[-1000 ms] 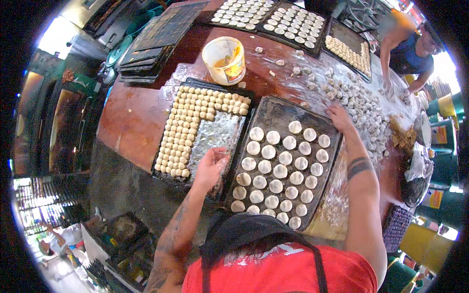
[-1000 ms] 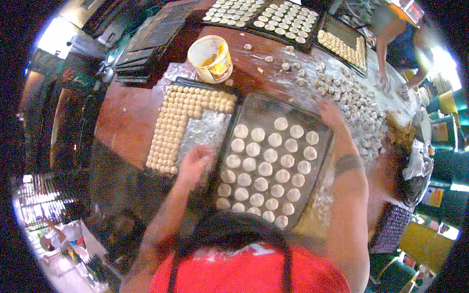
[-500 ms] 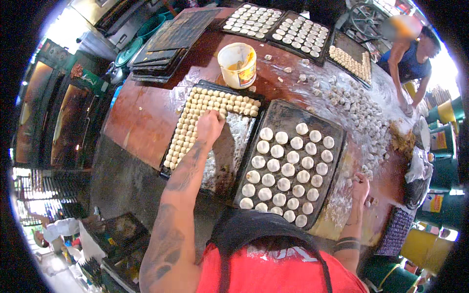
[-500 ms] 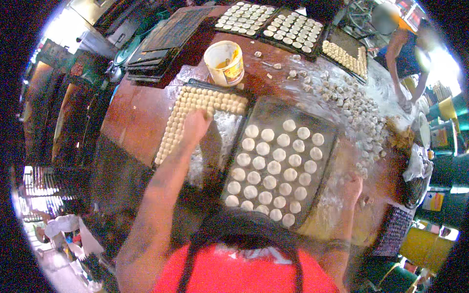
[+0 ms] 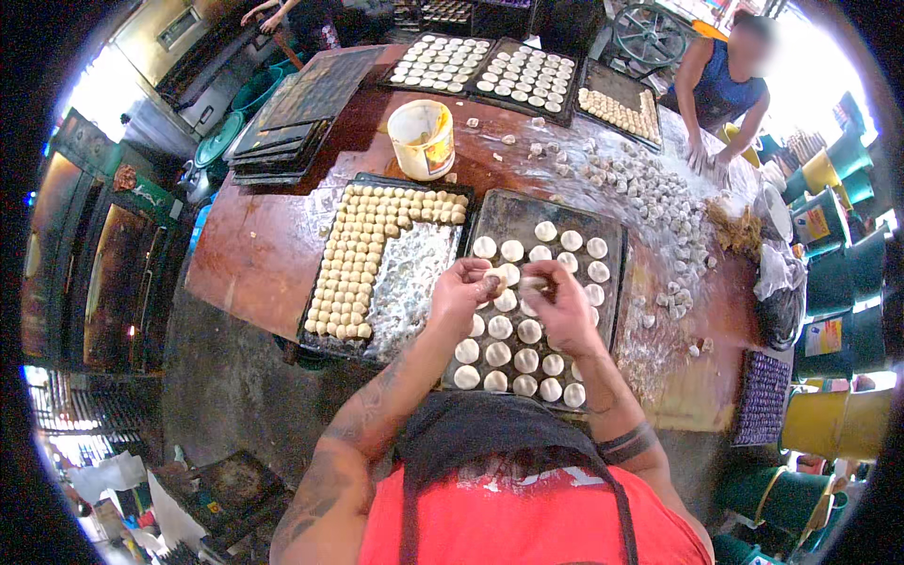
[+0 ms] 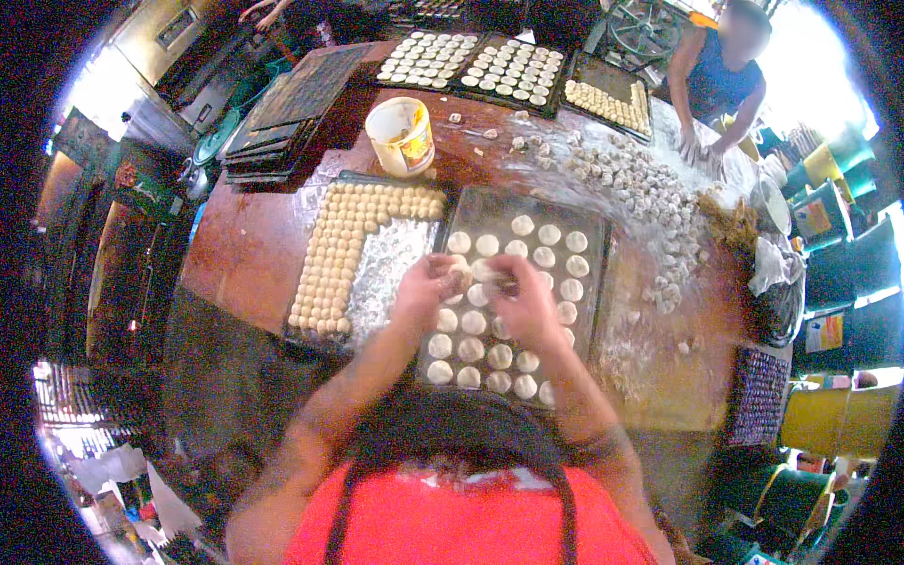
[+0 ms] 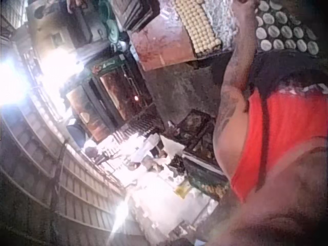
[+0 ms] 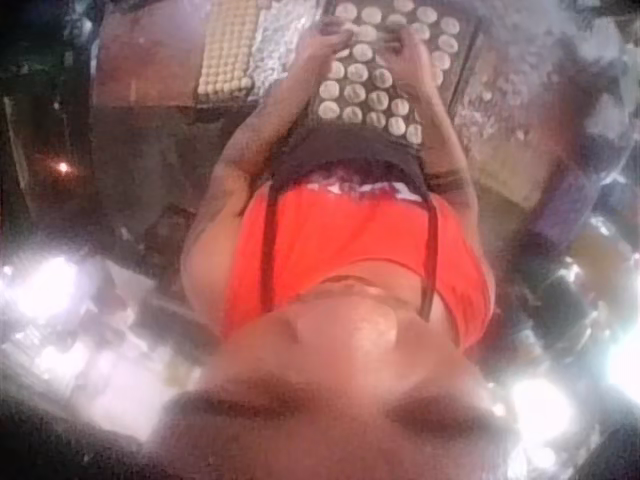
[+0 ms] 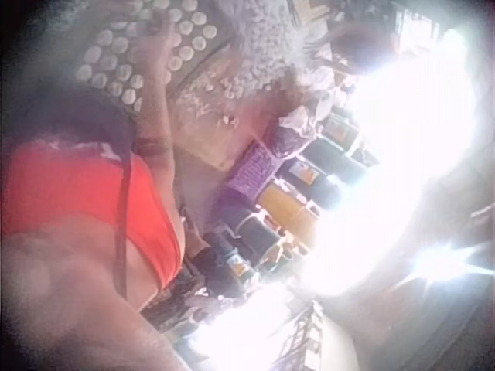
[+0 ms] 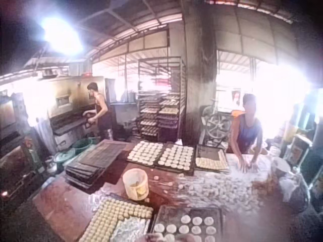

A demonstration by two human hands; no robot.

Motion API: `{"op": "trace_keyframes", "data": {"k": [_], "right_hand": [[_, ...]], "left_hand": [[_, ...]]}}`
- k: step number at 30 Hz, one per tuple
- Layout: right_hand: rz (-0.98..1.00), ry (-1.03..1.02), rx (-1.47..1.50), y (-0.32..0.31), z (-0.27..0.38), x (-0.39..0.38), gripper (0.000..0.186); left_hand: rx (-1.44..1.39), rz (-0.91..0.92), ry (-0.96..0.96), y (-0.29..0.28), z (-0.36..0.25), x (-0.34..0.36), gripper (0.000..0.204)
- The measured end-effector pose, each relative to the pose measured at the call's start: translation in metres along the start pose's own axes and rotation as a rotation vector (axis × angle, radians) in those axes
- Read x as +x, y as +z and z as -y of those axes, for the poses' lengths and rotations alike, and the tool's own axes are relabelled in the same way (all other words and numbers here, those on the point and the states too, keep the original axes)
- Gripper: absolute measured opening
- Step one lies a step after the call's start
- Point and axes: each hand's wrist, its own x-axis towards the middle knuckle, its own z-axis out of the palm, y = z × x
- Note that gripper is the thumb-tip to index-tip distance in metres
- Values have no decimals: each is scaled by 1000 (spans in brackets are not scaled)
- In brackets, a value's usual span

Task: The person takes dough balls from a tray, fills and shapes them by hand, and arranges them in rows on a baking sheet.

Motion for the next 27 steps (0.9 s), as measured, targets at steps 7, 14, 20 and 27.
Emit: {"op": "trace_keyframes", "data": {"k": [7, 14, 20, 27], "right_hand": [[16, -419, -547, 22, 17, -6, 32], [201, 177, 216, -19, 8, -11, 35], [-110, 248, 594, 0, 33, -11, 30], [-246, -123, -277, -11, 52, -12, 24]], "left_hand": [[-388, 119, -194, 10, 11, -28, 27], [-66, 269, 50, 32, -22, -44, 26], [-169, 275, -23, 48, -24, -31, 28], [36, 167, 227, 61, -17, -43, 27]]}}
